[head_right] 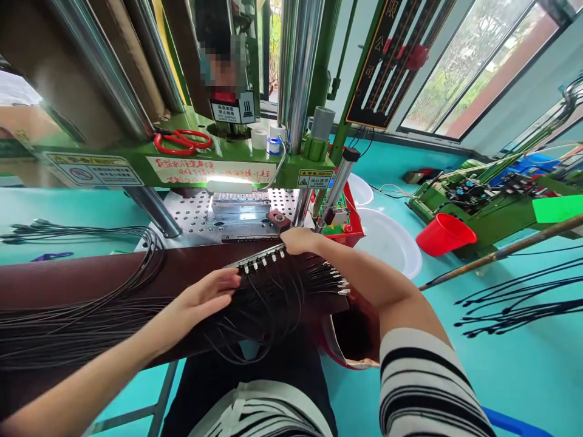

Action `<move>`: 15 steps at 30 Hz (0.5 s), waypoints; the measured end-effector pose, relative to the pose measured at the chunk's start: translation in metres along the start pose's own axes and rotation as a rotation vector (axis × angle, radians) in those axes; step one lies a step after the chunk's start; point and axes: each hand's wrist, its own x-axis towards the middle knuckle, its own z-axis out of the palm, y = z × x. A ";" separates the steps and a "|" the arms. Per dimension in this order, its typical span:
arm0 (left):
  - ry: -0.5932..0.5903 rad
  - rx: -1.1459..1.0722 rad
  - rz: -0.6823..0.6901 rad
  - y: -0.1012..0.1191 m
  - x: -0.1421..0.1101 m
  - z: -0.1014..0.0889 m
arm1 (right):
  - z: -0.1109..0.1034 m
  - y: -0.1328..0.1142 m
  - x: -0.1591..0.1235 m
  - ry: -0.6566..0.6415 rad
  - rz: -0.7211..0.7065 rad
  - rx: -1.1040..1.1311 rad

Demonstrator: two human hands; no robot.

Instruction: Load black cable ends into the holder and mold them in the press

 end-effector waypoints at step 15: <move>-0.518 -0.458 -0.158 -0.019 0.049 0.083 | -0.036 0.023 0.015 0.277 0.197 0.314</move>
